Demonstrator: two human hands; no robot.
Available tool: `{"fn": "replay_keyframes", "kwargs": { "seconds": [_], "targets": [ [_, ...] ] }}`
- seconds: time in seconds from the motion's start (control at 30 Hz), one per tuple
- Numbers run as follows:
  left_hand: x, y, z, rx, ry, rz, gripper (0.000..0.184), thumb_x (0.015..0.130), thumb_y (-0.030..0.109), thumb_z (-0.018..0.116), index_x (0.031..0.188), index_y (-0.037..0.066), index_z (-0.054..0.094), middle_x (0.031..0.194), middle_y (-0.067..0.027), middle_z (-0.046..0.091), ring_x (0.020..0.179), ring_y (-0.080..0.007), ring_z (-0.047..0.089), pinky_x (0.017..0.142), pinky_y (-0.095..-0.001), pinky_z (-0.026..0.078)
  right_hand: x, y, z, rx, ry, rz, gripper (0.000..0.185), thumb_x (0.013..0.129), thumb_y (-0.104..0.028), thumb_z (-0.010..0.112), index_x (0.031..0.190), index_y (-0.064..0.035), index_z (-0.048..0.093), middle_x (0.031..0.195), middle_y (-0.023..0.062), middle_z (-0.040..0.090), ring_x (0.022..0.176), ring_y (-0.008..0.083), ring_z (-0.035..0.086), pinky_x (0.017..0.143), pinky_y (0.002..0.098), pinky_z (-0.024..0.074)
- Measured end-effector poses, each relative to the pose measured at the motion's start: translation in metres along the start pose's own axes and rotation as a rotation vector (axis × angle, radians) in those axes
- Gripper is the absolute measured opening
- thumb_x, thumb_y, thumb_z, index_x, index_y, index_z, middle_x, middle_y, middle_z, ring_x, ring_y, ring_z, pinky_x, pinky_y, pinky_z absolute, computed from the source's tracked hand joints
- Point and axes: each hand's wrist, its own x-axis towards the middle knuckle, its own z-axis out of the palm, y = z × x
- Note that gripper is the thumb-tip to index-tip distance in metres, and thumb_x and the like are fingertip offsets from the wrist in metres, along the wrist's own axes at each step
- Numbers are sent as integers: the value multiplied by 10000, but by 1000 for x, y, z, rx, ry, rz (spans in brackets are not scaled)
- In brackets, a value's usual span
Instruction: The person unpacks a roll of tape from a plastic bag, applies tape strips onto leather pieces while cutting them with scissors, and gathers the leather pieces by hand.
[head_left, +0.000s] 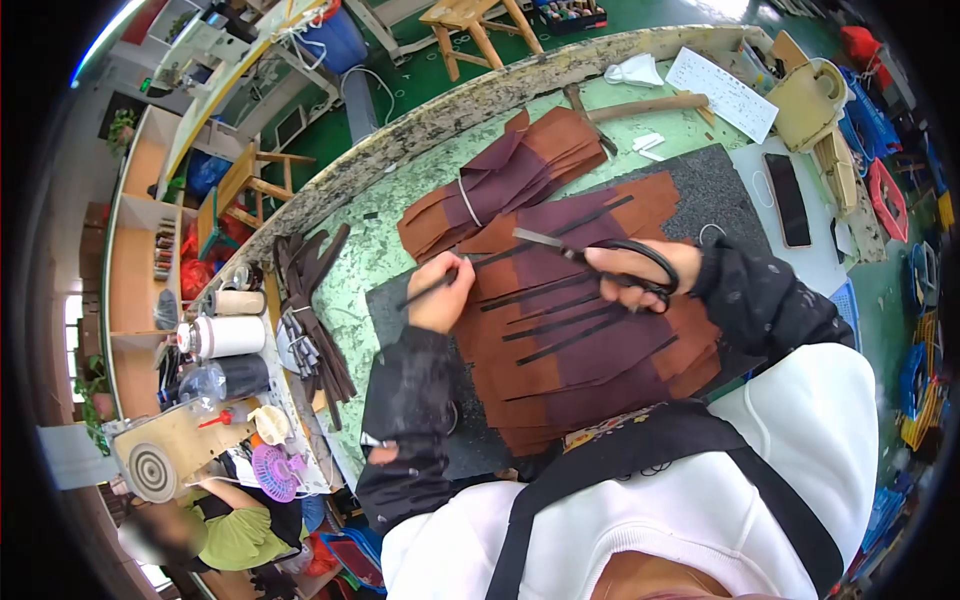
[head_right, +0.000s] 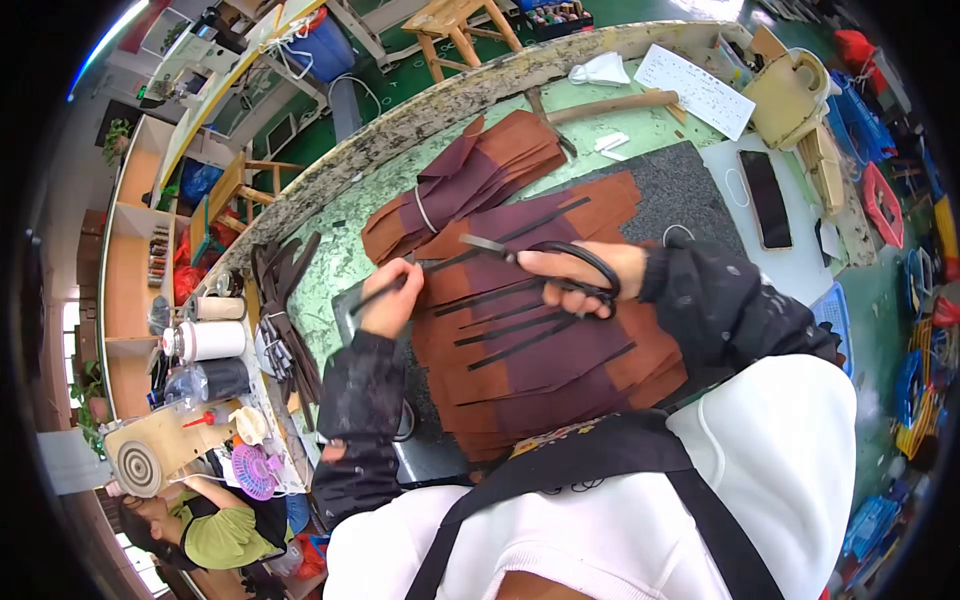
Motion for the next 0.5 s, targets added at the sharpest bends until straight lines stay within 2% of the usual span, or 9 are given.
{"fn": "replay_keyframes", "kwargs": {
  "seconds": [0.03, 0.1, 0.13, 0.2, 0.27, 0.37, 0.5],
  "targets": [
    [0, 6, 1, 66, 87, 91, 208, 790, 239, 526, 737, 67, 630, 653, -62, 614, 586, -235, 536, 579, -314, 430, -11, -3, -7, -229, 166, -130, 615, 838, -646, 510, 775, -35, 545, 459, 18, 420, 351, 120, 402, 325, 243, 369],
    [-4, 3, 13, 1, 53, 64, 197, 788, 230, 527, 741, 67, 627, 650, -62, 612, 582, -235, 534, 575, -315, 427, -13, -1, -25, -613, 399, -362, 713, 896, -668, 315, 824, -4, 566, 532, 50, 489, 367, 132, 424, 342, 245, 379],
    [-5, -2, 19, -47, 36, 33, 187, 787, 222, 528, 746, 66, 624, 648, -62, 609, 578, -235, 532, 570, -316, 425, -13, -1, -22, -611, 405, -357, 713, 896, -668, 315, 824, -4, 566, 532, 50, 489, 367, 132, 424, 342, 245, 379],
    [-4, -11, 23, -126, 15, -33, 166, 783, 204, 531, 754, 66, 618, 644, -62, 604, 571, -236, 529, 562, -318, 420, -3, -10, -5, -155, 136, -43, 809, 858, -739, 263, 865, 6, 582, 597, 93, 535, 425, 157, 468, 403, 291, 428],
    [-2, -18, 22, -180, -7, -66, 161, 783, 201, 534, 754, 65, 615, 642, -63, 603, 569, -237, 528, 560, -319, 419, 13, -13, 11, -58, -126, 79, 864, 824, -785, 229, 855, 3, 582, 635, 120, 554, 468, 169, 495, 446, 323, 452],
    [1, -27, 17, -377, -54, -163, 148, 784, 191, 543, 754, 61, 607, 637, -65, 598, 561, -242, 524, 552, -320, 415, 42, -9, 24, -53, -233, 170, 898, 756, -842, 286, 813, 8, 571, 597, 99, 527, 444, 169, 497, 413, 289, 429],
    [-2, -24, 18, -333, -40, -167, 140, 783, 178, 539, 746, 59, 603, 633, -57, 594, 568, -236, 523, 560, -313, 415, 63, -12, 33, -79, -211, 144, 878, 768, -829, 298, 813, 4, 573, 585, 98, 523, 442, 160, 495, 408, 288, 427]
  ]
}}
